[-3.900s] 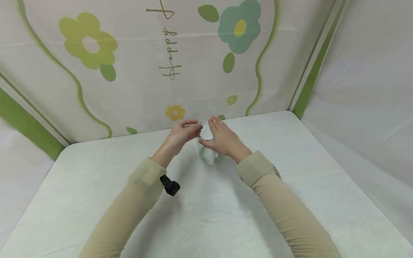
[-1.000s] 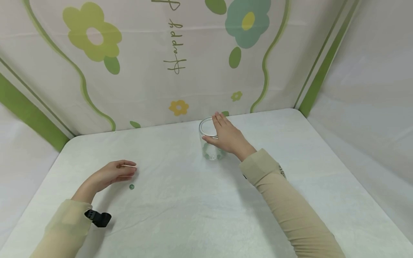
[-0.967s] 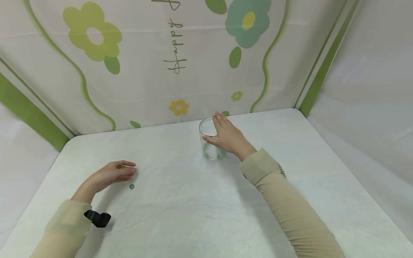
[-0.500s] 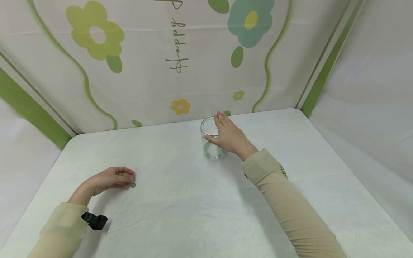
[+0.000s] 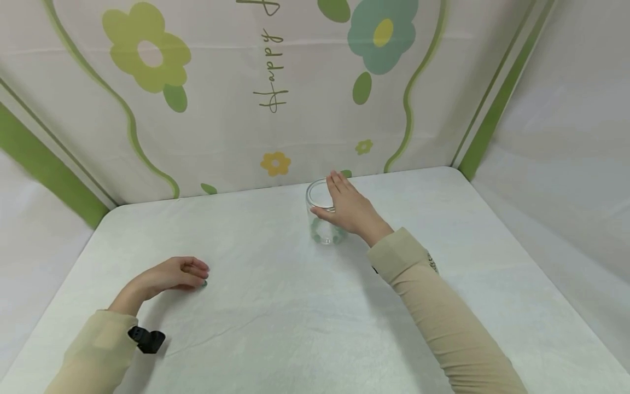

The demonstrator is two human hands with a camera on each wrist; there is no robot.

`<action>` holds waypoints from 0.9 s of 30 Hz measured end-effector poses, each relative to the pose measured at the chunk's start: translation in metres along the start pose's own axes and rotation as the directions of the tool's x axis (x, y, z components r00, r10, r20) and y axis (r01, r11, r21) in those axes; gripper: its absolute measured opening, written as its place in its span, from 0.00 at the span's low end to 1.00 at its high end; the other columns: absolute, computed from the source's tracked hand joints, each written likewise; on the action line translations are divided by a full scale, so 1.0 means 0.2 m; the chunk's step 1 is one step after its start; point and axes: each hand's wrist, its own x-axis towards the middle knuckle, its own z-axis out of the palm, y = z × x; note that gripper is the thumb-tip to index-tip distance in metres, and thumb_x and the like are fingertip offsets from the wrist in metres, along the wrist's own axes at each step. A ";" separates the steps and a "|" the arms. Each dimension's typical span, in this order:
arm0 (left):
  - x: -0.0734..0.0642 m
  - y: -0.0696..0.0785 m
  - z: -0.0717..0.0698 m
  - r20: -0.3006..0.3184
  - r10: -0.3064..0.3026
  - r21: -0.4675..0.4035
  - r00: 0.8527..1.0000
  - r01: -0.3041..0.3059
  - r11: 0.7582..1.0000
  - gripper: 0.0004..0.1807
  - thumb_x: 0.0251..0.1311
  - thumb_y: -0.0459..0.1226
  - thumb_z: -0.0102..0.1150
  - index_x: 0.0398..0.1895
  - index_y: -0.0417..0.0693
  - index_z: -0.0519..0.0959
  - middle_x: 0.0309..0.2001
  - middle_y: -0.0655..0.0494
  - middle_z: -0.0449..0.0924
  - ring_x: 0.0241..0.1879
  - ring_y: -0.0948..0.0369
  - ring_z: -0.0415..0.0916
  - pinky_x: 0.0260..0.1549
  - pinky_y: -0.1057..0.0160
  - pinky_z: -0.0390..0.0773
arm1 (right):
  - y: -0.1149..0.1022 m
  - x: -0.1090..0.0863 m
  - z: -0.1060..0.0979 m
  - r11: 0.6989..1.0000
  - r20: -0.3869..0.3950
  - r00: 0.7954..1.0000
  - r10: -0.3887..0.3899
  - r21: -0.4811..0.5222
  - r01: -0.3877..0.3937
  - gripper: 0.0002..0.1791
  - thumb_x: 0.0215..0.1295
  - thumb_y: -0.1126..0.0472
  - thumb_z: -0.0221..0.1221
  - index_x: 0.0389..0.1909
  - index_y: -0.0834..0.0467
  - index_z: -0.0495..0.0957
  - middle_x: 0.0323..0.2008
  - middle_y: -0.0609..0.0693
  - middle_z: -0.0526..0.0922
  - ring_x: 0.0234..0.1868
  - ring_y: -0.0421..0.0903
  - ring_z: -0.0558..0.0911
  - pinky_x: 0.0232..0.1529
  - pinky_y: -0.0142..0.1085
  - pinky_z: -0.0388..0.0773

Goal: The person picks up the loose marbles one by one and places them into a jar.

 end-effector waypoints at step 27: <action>0.03 0.01 -0.01 -0.008 -0.018 -0.217 1.000 0.016 0.976 0.33 0.65 0.43 0.57 0.66 0.30 0.61 0.43 0.59 0.78 0.40 0.70 0.78 0.43 0.71 0.80 | -0.01 0.00 0.00 1.000 0.010 1.000 -0.006 0.000 0.006 0.50 0.69 0.37 0.47 0.74 0.66 0.38 0.77 0.60 0.37 0.77 0.56 0.38 0.77 0.51 0.45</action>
